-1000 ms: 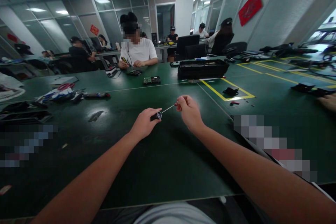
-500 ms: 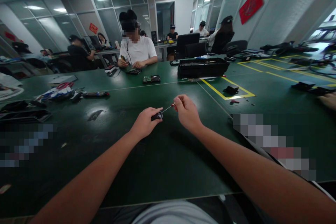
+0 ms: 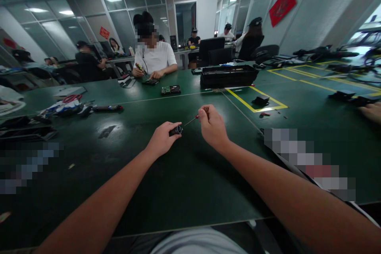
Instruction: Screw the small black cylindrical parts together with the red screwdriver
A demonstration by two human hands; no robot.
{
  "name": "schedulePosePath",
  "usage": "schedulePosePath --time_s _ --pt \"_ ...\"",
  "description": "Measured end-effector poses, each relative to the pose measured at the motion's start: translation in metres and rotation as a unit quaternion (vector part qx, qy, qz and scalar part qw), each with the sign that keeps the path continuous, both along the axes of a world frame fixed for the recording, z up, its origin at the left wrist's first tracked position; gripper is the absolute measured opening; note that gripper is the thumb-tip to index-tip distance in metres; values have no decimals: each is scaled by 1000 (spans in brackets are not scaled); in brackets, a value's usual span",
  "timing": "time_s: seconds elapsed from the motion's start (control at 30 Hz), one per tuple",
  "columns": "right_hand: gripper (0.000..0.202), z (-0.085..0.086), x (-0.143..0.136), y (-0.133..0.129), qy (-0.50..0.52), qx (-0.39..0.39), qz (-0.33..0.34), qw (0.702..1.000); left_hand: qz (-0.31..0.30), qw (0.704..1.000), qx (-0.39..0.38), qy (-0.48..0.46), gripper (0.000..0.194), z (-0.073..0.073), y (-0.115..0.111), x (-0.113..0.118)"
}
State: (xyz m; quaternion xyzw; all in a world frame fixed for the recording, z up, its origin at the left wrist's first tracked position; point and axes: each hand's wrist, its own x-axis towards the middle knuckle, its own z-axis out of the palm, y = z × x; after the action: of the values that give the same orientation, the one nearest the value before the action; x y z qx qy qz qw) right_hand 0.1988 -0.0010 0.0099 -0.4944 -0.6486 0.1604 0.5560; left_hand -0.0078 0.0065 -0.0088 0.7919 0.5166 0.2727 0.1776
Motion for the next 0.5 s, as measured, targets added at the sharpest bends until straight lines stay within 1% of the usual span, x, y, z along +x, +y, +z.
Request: schedulePosePath --time_s 0.13,0.23,0.37,0.5 --pt "22 3 0 -4 -8 12 15 1000 1 1000 -1 1 46 1 -1 2" --pt "22 4 1 -4 -29 3 32 999 1 1000 -5 0 46 1 -2 3" --pt "20 4 3 -1 -12 5 -2 1000 20 1000 -12 -7 45 1 -1 2" --pt "19 6 6 -1 19 26 -21 999 34 999 -8 -32 47 7 -1 -1"
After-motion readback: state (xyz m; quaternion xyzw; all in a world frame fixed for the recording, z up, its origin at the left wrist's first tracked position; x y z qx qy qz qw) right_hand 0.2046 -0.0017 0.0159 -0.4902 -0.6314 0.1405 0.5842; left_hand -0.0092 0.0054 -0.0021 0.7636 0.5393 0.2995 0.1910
